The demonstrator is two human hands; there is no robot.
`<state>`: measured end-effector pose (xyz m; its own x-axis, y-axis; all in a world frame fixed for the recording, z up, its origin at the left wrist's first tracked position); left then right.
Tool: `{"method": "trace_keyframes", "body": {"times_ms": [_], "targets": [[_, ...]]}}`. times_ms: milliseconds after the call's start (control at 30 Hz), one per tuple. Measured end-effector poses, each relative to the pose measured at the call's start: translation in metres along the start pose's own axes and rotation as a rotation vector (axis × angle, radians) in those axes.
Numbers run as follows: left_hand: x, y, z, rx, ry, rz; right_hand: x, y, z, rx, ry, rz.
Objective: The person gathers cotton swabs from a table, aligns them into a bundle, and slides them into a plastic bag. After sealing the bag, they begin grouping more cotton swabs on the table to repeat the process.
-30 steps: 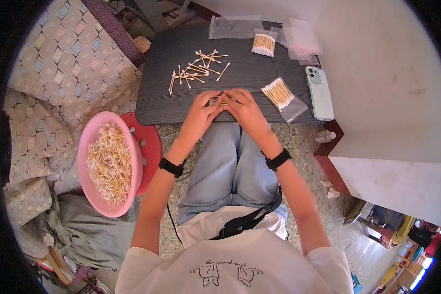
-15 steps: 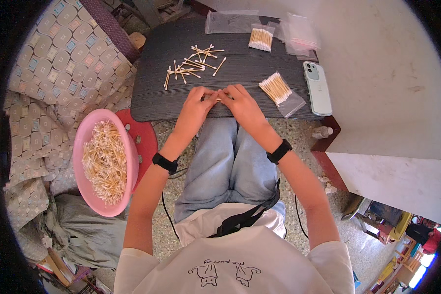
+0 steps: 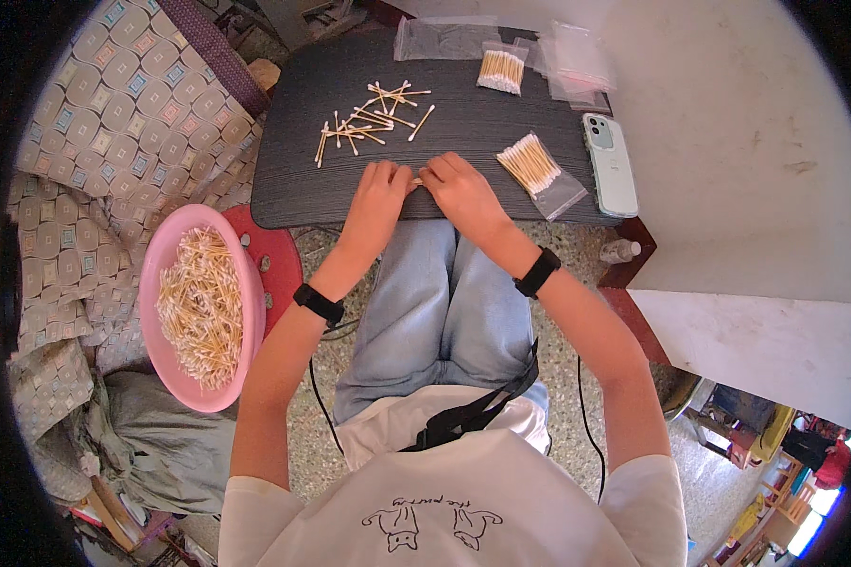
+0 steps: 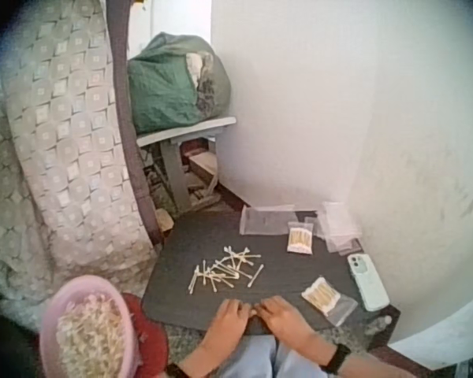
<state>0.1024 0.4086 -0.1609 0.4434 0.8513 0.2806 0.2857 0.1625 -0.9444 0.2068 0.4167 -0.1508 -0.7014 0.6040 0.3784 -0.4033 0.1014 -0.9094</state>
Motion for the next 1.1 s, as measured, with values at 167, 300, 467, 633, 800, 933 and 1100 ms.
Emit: {"method": "trace_keyframes", "body": {"times_ms": [167,300,467,633,800,933,1100], "targets": [[0.004,0.004,-0.006,0.112,0.008,0.004,-0.004,0.001,0.005,-0.155,-0.045,-0.068],[0.002,0.013,-0.001,0.139,-0.009,0.087,-0.003,0.005,0.009,-0.161,-0.048,-0.050],[0.003,0.019,-0.002,0.246,0.018,0.128,-0.005,0.005,0.008,-0.202,-0.058,-0.043],[0.000,0.017,-0.003,0.215,0.045,0.124,-0.007,0.004,0.008,-0.218,-0.074,-0.079],[-0.002,0.009,-0.007,0.190,0.063,0.118,-0.012,-0.005,0.012,-0.213,-0.115,-0.118],[-0.004,-0.003,-0.012,-0.023,0.056,0.152,-0.021,-0.017,0.011,-0.049,-0.032,-0.082],[-0.014,-0.017,-0.019,-0.310,0.031,0.243,-0.030,-0.037,0.009,0.267,0.056,0.042]]}}
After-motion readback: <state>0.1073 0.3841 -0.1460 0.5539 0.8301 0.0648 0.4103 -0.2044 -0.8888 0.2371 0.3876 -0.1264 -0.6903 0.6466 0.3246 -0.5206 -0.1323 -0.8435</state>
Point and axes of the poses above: each hand's wrist, its own x-axis towards the middle knuckle, its own y-axis out of the palm, z = x × y, the point moved 7 cm from there along x, towards the middle knuckle, and after that the axes turned 12 degrees about z, right-handed, at the moved point
